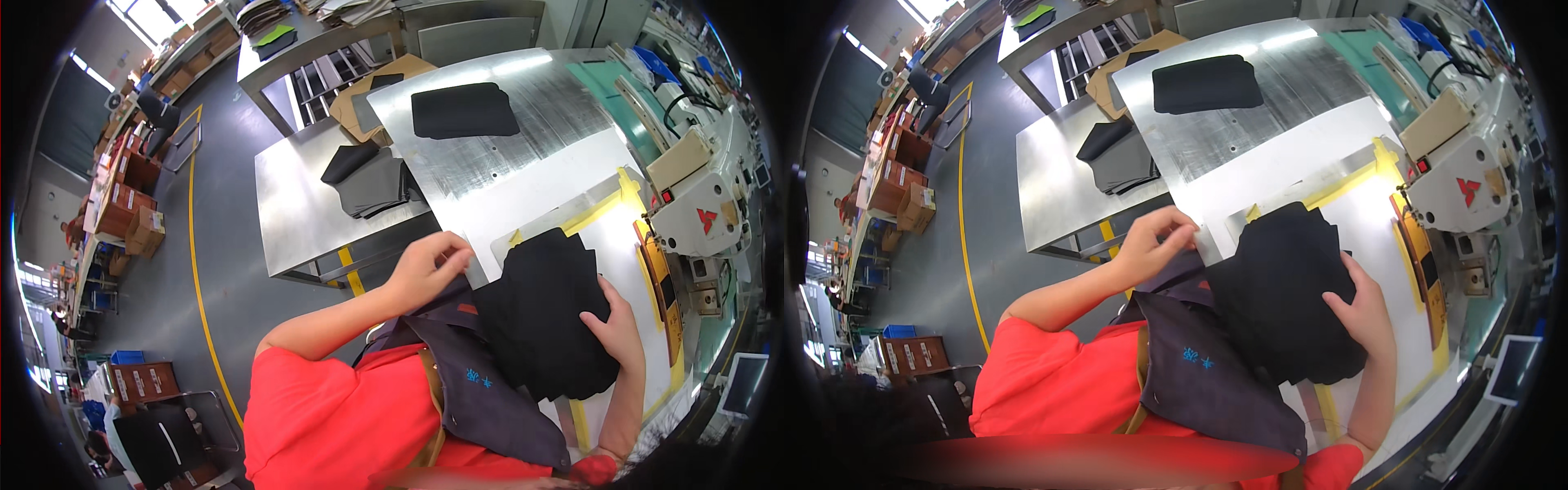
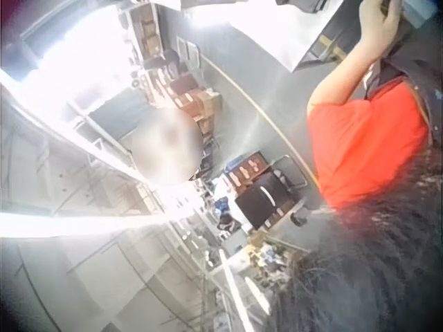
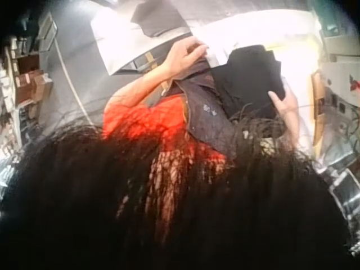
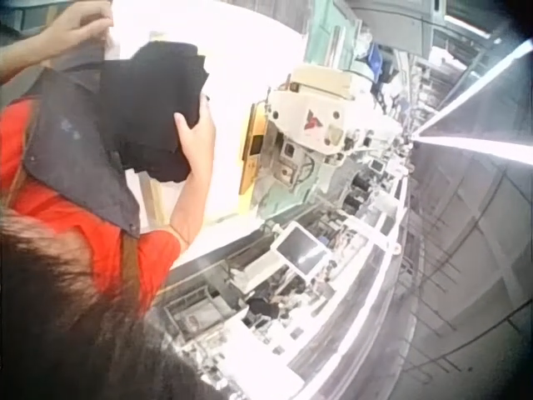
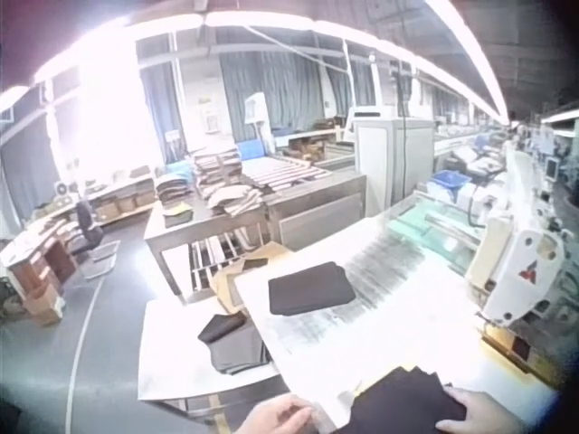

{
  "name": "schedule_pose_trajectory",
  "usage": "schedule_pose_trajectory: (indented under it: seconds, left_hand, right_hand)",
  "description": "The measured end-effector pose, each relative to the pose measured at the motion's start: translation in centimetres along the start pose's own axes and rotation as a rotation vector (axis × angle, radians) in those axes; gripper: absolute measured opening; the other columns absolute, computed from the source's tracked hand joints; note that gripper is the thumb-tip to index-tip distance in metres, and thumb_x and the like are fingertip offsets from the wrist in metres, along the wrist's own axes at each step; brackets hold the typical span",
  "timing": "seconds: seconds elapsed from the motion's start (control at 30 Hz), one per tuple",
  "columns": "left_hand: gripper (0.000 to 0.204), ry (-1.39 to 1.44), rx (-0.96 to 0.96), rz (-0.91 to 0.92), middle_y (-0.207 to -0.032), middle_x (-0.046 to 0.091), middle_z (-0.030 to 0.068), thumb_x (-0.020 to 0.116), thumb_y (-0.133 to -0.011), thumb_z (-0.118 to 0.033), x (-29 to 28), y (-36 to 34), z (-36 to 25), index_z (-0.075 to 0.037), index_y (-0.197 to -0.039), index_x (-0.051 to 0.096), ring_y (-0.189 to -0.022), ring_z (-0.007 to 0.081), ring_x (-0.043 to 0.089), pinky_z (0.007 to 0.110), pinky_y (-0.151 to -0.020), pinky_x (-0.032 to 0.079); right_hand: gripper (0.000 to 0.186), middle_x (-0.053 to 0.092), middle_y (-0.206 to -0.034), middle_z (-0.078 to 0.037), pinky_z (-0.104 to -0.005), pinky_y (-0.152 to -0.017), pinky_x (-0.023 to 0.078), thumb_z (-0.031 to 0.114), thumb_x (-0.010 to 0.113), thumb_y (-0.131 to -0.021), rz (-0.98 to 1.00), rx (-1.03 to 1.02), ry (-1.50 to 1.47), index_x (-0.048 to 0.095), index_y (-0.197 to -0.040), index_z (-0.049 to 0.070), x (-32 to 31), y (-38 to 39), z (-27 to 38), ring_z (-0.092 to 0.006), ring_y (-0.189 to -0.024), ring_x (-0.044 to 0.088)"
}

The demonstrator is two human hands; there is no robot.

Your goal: The recorder uses an industrial sewing machine to sew black fabric components.

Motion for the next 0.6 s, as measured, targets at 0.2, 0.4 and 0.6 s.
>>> schedule_pose_trajectory:
  seconds: [0.2,0.4,0.6]
  left_hand:
    - [0.018,-0.237,-0.125,-0.497,-0.087,0.065,0.0066,0.056,-0.096,-0.018,-13.1,-0.6,13.6,0.0,-0.097,0.06,-0.072,0.0117,0.062,0.027,-0.064,0.05]
    - [0.026,0.383,-0.728,-1.004,-0.096,0.065,0.0068,0.061,-0.092,-0.024,-25.3,2.7,36.2,-0.004,-0.109,0.061,-0.078,0.0151,0.061,0.028,-0.065,0.05]
    - [0.045,0.139,-0.887,-1.18,-0.104,0.066,0.014,0.071,-0.084,-0.027,-36.9,1.6,43.3,0.0,-0.118,0.059,-0.092,0.0232,0.064,0.036,-0.078,0.052]
  right_hand:
    - [0.071,0.055,-0.132,-0.021,-0.0371,-0.106,0.038,0.01,0.072,-0.075,-0.008,-0.004,-0.078,0.043,-0.137,-0.006,0.4,-1.7,-0.8,-0.0295,-0.124,0.052]
    - [0.076,0.052,-0.134,-0.02,-0.0364,-0.107,0.037,0.013,0.075,-0.072,-0.054,0.123,-0.139,0.043,-0.138,-0.006,0.0,-1.2,-3.0,-0.0279,-0.125,0.05]
    - [0.081,0.052,-0.132,-0.018,-0.0368,-0.107,0.036,0.017,0.079,-0.07,-0.034,0.233,-0.158,0.041,-0.138,-0.007,-0.1,-0.6,-3.9,-0.0273,-0.124,0.05]
Point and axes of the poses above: each hand's wrist, its own y-axis away from the middle knuckle, its own x-axis out of the palm, z = x × y, the point moved 10 cm from there along -y, towards the middle knuckle
